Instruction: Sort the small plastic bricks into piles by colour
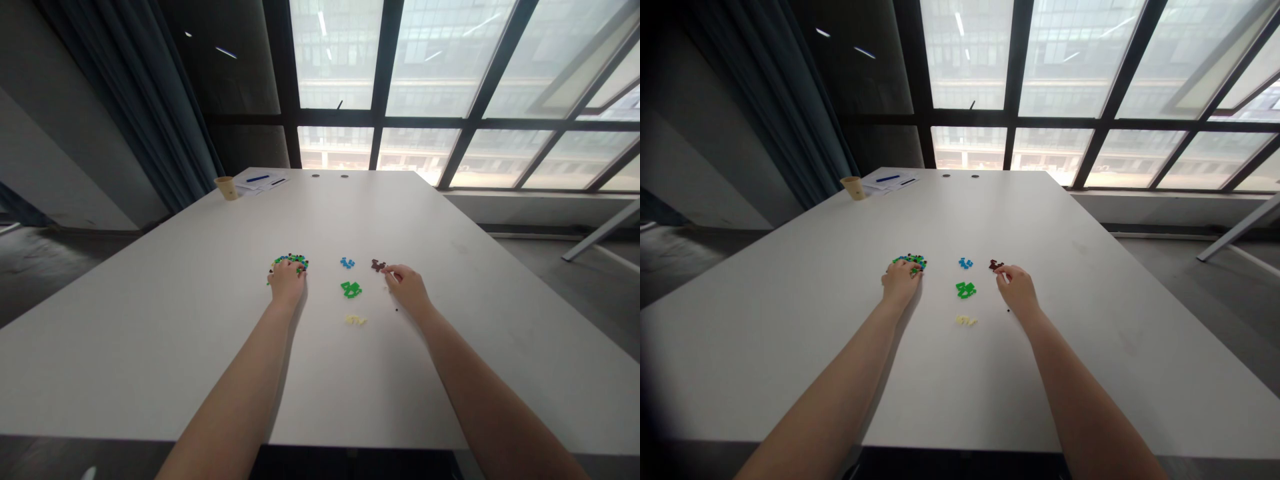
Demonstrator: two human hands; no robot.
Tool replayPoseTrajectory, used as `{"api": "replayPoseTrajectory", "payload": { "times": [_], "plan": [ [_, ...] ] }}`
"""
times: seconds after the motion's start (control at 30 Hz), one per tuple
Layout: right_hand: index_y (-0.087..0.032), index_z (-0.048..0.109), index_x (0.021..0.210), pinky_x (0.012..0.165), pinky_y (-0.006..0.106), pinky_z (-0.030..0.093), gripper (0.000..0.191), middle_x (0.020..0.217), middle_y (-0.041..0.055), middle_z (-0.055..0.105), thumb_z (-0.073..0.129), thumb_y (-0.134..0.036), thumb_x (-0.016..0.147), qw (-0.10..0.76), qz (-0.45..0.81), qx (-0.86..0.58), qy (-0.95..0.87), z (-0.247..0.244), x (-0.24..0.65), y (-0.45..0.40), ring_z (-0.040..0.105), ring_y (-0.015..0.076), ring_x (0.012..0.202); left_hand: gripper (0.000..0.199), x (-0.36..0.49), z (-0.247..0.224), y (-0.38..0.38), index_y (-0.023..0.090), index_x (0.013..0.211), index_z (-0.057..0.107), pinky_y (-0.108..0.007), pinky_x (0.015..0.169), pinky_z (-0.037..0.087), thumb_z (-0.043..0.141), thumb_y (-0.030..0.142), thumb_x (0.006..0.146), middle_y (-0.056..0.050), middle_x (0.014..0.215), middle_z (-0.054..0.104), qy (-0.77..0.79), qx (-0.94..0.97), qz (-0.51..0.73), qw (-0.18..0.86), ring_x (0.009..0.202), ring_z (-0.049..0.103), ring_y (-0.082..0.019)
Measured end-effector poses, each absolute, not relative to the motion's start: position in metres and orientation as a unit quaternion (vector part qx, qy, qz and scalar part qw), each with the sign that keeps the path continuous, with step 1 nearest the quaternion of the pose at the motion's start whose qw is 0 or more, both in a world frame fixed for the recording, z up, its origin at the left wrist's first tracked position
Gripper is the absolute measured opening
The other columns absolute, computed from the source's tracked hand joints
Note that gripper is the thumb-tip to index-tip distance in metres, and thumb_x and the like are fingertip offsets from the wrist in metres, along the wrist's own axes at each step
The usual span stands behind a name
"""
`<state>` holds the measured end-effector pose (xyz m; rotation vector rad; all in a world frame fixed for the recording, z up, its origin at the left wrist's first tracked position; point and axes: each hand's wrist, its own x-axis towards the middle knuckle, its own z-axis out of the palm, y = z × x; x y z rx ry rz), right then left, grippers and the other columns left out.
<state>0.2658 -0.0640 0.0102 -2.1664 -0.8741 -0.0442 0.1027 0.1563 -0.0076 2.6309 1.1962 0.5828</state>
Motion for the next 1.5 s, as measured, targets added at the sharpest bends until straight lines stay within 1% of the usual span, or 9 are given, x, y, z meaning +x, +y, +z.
{"api": "replayPoseTrajectory", "payload": {
  "times": [0.13,0.23,0.33,0.43,0.6,0.77,1.07,1.27,1.5],
  "plan": [
    [-0.017,0.07,0.08,0.066,0.028,0.038,0.03,0.07,0.005,0.061,0.043,-0.026,0.073,0.395,-0.025,-0.848,-0.351,0.012,0.264,-0.064,0.05,0.0161,0.063,0.019,0.104,-0.007,0.156,0.018,0.082,0.064,-0.045,0.076,0.038,0.048,0.027,0.08,-0.014,0.101,0.057,0.41,0.888,0.183,0.101,0.101,0.046,-0.033],
    [-0.017,0.07,0.079,0.064,0.028,0.037,0.028,0.068,0.0045,0.06,0.044,-0.026,0.073,0.404,-0.032,-0.844,-0.353,0.013,0.265,-0.064,0.049,0.0153,0.061,0.017,0.107,-0.004,0.156,0.017,0.081,0.061,-0.043,0.08,0.039,0.046,0.024,0.08,-0.013,0.097,0.059,0.374,0.892,0.222,0.121,0.098,0.049,-0.03],
    [-0.017,0.069,0.077,0.062,0.027,0.037,0.027,0.064,0.0033,0.057,0.045,-0.025,0.072,0.414,-0.04,-0.836,-0.357,0.014,0.265,-0.064,0.047,0.0145,0.059,0.015,0.11,0.002,0.15,0.018,0.082,0.056,-0.037,0.08,0.041,0.042,0.023,0.083,-0.009,0.086,0.061,0.299,0.882,0.301,0.207,0.087,0.054,-0.022],
    [-0.017,0.069,0.077,0.061,0.027,0.037,0.025,0.061,0.0016,0.054,0.045,-0.023,0.073,0.428,-0.057,-0.822,-0.371,0.017,0.26,-0.063,0.046,0.0138,0.057,0.012,0.111,0.013,0.132,0.018,0.084,0.052,-0.032,0.074,0.044,0.043,0.025,0.083,-0.005,0.083,0.062,0.248,0.855,0.347,0.297,0.08,0.057,-0.017],
    [-0.017,0.068,0.08,0.06,0.026,0.037,0.022,0.062,0.0005,0.051,0.047,-0.019,0.076,0.464,-0.073,-0.772,-0.428,0.028,0.24,-0.062,0.045,0.0125,0.057,0.01,0.11,0.028,0.093,0.019,0.084,0.055,-0.026,0.071,0.045,0.049,0.027,0.082,-0.003,0.084,0.064,0.187,0.833,0.346,0.39,0.079,0.059,-0.014],
    [-0.019,0.067,0.085,0.063,0.027,0.04,0.016,0.06,-0.0012,0.048,0.052,-0.021,0.079,0.485,-0.084,-0.706,-0.509,0.037,0.223,-0.059,0.047,0.0129,0.061,0.011,0.108,0.035,0.072,0.019,0.084,0.06,-0.024,0.071,0.046,0.054,0.027,0.08,-0.002,0.084,0.066,0.132,0.81,0.321,0.473,0.078,0.061,-0.013],
    [-0.021,0.067,0.083,0.067,0.029,0.043,0.008,0.066,0.0005,0.058,0.06,-0.024,0.08,0.502,-0.084,-0.668,-0.542,0.039,0.216,-0.057,0.052,0.0138,0.067,0.009,0.107,0.033,0.063,0.019,0.079,0.068,-0.025,0.074,0.049,0.06,0.022,0.076,-0.001,0.08,0.07,0.142,0.785,0.322,0.51,0.077,0.063,-0.014],
    [-0.022,0.068,0.08,0.068,0.031,0.044,0.007,0.065,0.0008,0.06,0.061,-0.023,0.08,0.513,-0.116,-0.655,-0.543,0.033,0.22,-0.055,0.053,0.0143,0.066,0.01,0.107,0.032,0.06,0.02,0.08,0.07,-0.025,0.074,0.051,0.062,0.023,0.074,-0.002,0.08,0.071,0.15,0.778,0.328,0.514,0.075,0.064,-0.014],
    [-0.021,0.068,0.08,0.066,0.03,0.043,0.008,0.065,0.0008,0.06,0.06,-0.02,0.08,0.512,-0.135,-0.648,-0.548,0.033,0.216,-0.054,0.052,0.014,0.066,0.009,0.108,0.027,0.06,0.021,0.08,0.069,-0.026,0.075,0.051,0.062,0.025,0.075,-0.001,0.08,0.07,0.151,0.777,0.344,0.505,0.075,0.064,-0.014]
  ]
}}
